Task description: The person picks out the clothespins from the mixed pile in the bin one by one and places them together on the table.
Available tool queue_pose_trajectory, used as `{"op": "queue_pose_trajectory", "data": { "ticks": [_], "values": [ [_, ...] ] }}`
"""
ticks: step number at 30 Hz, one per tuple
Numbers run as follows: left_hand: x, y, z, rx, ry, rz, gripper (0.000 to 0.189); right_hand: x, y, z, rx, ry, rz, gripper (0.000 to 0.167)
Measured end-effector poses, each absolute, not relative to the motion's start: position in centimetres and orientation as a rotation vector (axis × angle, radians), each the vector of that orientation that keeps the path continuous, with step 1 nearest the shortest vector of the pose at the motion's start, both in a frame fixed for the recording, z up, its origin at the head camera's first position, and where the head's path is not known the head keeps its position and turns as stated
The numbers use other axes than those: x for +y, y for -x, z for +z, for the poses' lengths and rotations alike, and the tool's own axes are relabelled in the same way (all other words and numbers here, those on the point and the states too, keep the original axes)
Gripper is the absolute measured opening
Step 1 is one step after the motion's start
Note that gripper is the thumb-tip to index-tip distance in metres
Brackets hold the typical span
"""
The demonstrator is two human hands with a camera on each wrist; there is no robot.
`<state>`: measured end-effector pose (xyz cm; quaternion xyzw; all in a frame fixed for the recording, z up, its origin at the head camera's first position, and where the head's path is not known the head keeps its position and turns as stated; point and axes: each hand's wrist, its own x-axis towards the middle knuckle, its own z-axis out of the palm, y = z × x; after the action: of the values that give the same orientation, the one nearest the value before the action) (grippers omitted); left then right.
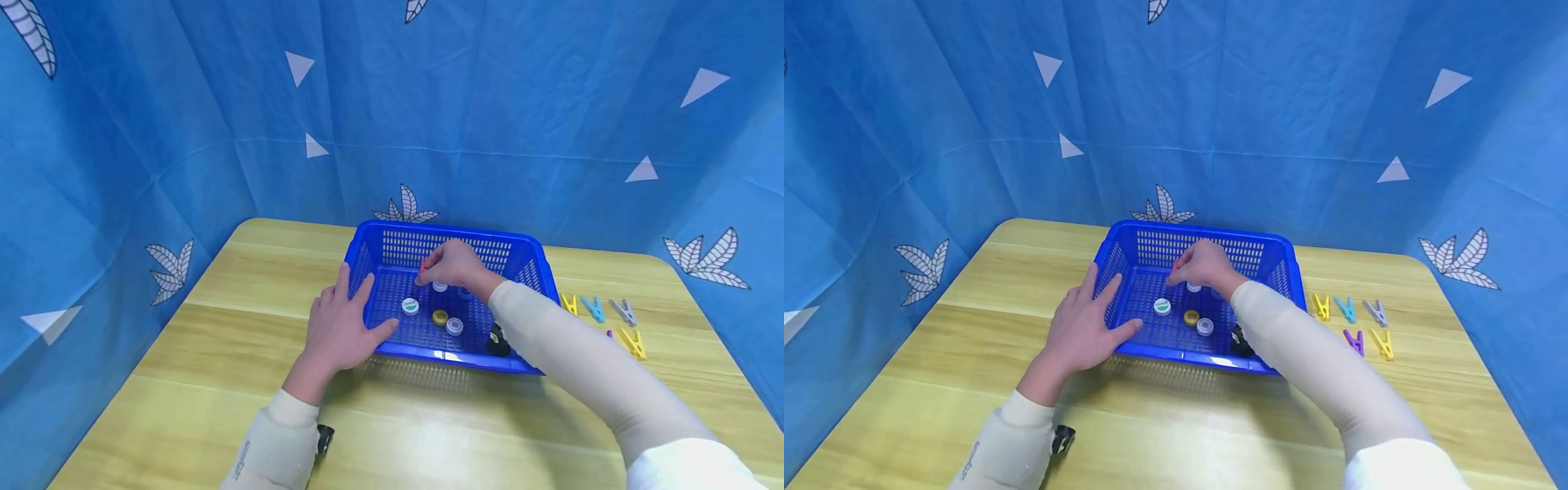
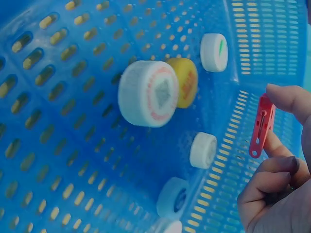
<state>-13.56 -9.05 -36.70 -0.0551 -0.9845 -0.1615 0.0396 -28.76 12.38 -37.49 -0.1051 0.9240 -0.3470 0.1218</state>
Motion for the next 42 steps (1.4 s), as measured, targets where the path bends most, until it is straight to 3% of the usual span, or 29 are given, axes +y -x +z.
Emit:
{"op": "queue_pose_trajectory", "data": {
  "ticks": [11, 42],
  "values": [
    [-8.8, 13.4, -36.3, -3.029, 0.152, -0.492, 0.09, 14.3, 28.3, -35.7, 2.69, 0.331, -1.074, 0.027],
    [-8.5, 13.4, -36.5, -2.996, 0.152, -0.537, 0.089, 19.7, 27.2, -33.2, 2.716, 0.233, -1.146, 0.037]
  ]
}}
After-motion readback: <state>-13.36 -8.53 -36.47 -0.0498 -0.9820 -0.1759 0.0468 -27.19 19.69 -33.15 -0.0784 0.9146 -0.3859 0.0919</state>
